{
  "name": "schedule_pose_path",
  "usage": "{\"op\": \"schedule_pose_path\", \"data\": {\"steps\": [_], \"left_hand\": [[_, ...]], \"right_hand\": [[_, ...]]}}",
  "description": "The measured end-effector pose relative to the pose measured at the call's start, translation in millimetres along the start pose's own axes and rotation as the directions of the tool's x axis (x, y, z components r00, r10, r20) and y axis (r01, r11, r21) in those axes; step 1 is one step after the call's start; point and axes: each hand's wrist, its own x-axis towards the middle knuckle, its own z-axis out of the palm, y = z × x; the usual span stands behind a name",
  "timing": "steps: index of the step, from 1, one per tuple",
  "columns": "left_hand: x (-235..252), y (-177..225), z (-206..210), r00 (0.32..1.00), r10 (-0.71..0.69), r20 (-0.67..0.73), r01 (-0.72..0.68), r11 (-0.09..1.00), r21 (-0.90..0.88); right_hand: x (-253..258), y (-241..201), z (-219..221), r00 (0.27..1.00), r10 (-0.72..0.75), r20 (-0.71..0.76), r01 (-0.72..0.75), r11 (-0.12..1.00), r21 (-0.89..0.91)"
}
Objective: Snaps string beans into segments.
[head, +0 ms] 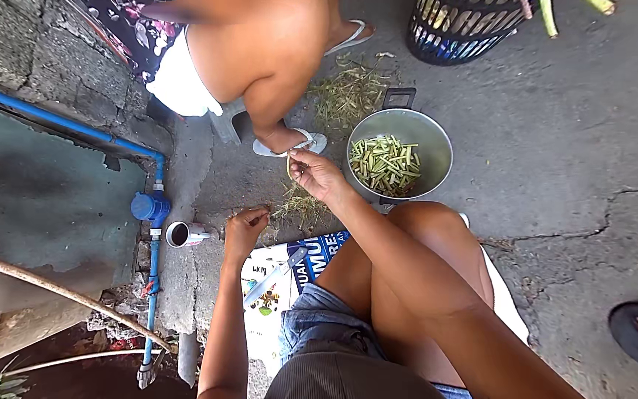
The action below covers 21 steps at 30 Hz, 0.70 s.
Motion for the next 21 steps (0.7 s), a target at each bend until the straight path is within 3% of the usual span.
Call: {"op": "schedule_pose_path", "data": {"steps": [3,6,8,12,17,21], "left_hand": [[-1.0,-3.0,-3.3,0.998,-0.059,-0.010,0.058,0.998,-0.023],[1.8,0.3,-7.8,0.990,-0.086,-0.116,0.071,0.989,-0.129],[4.7,7.3,-8.5,0.974,-0.089,-0.211,0.022,0.954,-0.298],[14.0,20.8,-1.8,0.940,-0.061,-0.335,-0.170,0.768,-0.617],[18.9,33.1,12.6,0.969,0.060,-0.238,-0.198,0.766,-0.612],[19.7,40.2,21.8,0.977,0.057,-0.207,-0.163,0.825,-0.542]], "right_hand": [[-0.1,-1.9,-1.0,1.000,0.004,0.015,-0.005,1.000,0.011],[-1.8,-1.4,-0.6,0.999,0.017,0.038,-0.016,1.000,-0.012],[-2.8,0.1,-0.6,0.997,0.022,0.072,-0.019,0.999,-0.037],[-5.3,2.3,0.4,0.995,0.027,0.092,-0.019,0.997,-0.078],[-10.2,4.1,2.9,0.993,0.025,0.112,-0.010,0.991,-0.132],[-13.7,10.7,4.7,0.986,-0.029,0.164,0.063,0.976,-0.206]]}}
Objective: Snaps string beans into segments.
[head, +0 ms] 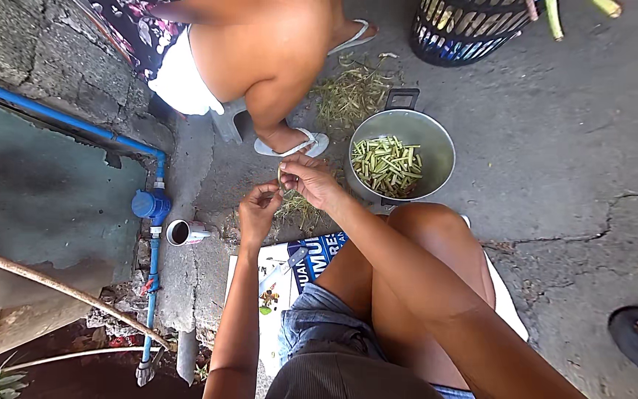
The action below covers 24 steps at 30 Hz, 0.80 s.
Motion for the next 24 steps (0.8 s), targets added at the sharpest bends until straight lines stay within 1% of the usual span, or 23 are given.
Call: {"op": "schedule_pose_path", "data": {"steps": [5,7,9,12,14,16,19,24], "left_hand": [[1.5,1.9,0.4,0.995,-0.013,-0.100,0.039,0.963,0.265],[1.4,2.3,-1.0,0.992,-0.005,-0.123,0.045,0.945,0.323],[1.1,1.2,-2.0,0.992,-0.009,-0.127,0.047,0.952,0.302],[1.8,-1.1,-3.3,0.994,-0.051,-0.097,0.061,0.993,0.103],[2.5,-4.7,-5.1,0.997,-0.049,-0.066,0.052,0.997,0.048],[2.4,-5.4,-7.3,0.999,-0.036,-0.037,0.041,0.991,0.125],[1.8,-1.9,-10.1,0.998,-0.057,0.018,0.050,0.964,0.260],[1.0,-0.2,-10.4,0.997,-0.034,0.071,0.015,0.967,0.255]], "right_hand": [[-3.2,6.2,2.6,0.996,-0.079,0.034,0.082,0.989,-0.120],[-3.3,6.9,2.2,0.990,-0.135,0.039,0.140,0.968,-0.209],[-2.5,7.7,1.0,0.985,-0.167,0.052,0.175,0.949,-0.263],[-1.4,7.7,-0.1,0.984,-0.172,0.050,0.179,0.947,-0.266],[-1.3,7.3,-1.0,0.982,-0.184,0.045,0.189,0.941,-0.280],[-1.1,7.1,-2.0,0.979,-0.198,0.048,0.203,0.930,-0.307],[-1.4,6.9,-1.5,0.976,-0.215,0.044,0.218,0.920,-0.325],[-2.9,8.1,-0.1,0.967,-0.248,0.058,0.252,0.896,-0.366]]}}
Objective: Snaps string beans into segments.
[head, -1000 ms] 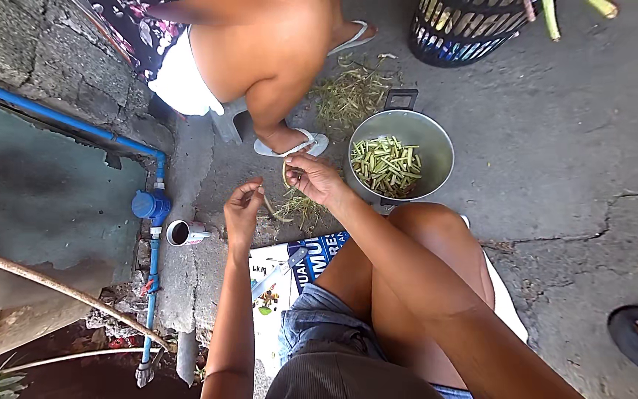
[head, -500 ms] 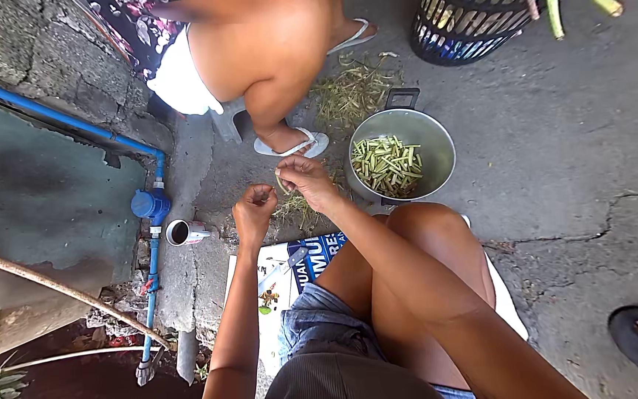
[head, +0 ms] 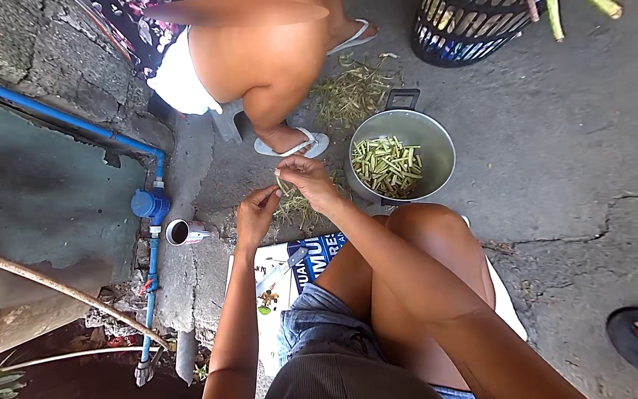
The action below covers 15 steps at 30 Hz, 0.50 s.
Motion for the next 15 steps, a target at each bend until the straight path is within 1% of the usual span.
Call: {"op": "schedule_pose_path", "data": {"steps": [4,8,12,15], "left_hand": [[0.3,2.7,1.8,0.999,-0.041,-0.012,0.041,0.999,0.018],[0.5,3.0,0.2,0.999,-0.040,-0.020,0.041,0.998,0.053],[1.6,3.9,-10.3,0.995,-0.034,-0.090,0.041,0.997,0.070],[0.9,3.0,-20.4,0.994,-0.035,-0.102,0.046,0.992,0.117]], "right_hand": [[-1.0,0.4,1.1,1.000,-0.021,0.009,0.021,1.000,-0.015],[-0.7,-1.5,0.7,1.000,-0.015,0.012,0.015,1.000,-0.005],[1.9,-3.3,-2.1,0.998,0.063,0.028,-0.063,0.998,0.005],[6.8,-2.6,-4.8,0.982,0.186,0.017,-0.187,0.977,0.103]]}}
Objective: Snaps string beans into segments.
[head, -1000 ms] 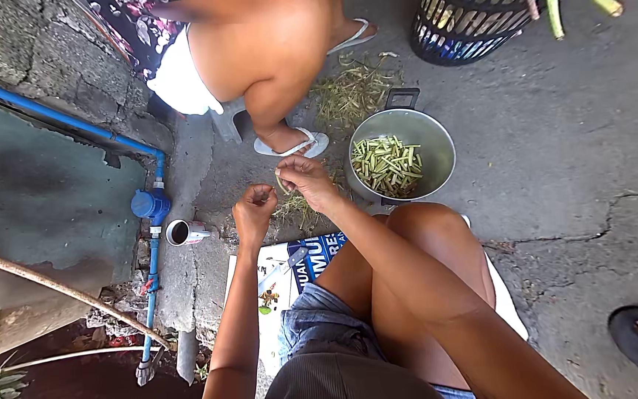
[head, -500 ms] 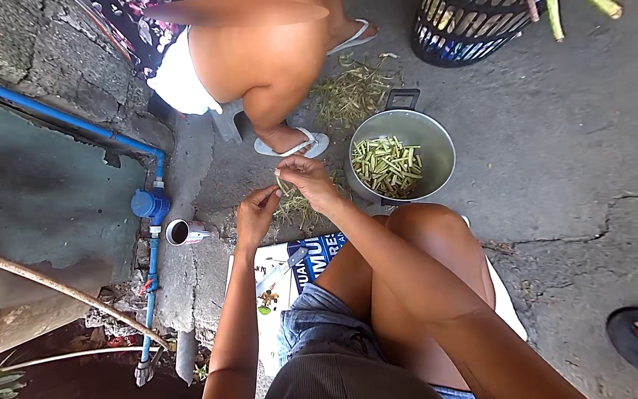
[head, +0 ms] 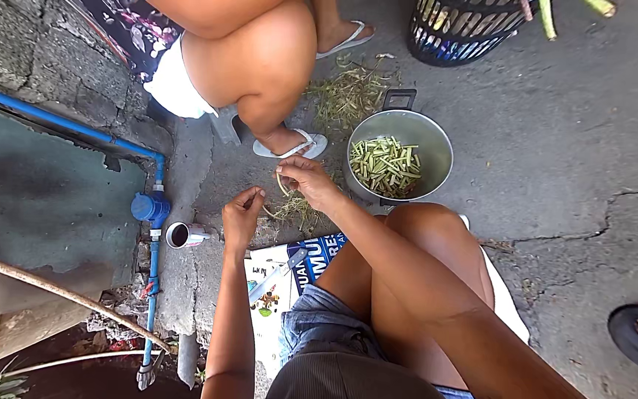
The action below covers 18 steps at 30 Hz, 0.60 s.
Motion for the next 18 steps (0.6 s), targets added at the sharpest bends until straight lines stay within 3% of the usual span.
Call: {"op": "schedule_pose_path", "data": {"steps": [3,9,18], "left_hand": [[-2.3,-3.7,-8.6,1.000,0.008,-0.005,-0.007,0.999,0.049],[-8.1,-8.1,-16.6,1.000,-0.013,0.020,0.012,0.997,0.070],[8.8,29.0,4.3,0.979,0.200,-0.050,-0.198,0.979,0.048]], "right_hand": [[2.9,-7.3,-2.2,0.992,0.126,-0.031,-0.120,0.983,0.140],[5.7,-19.0,-8.7,0.983,0.161,-0.085,-0.134,0.956,0.260],[-2.8,-16.1,-6.4,0.993,0.076,0.095,-0.079,0.997,0.021]]}}
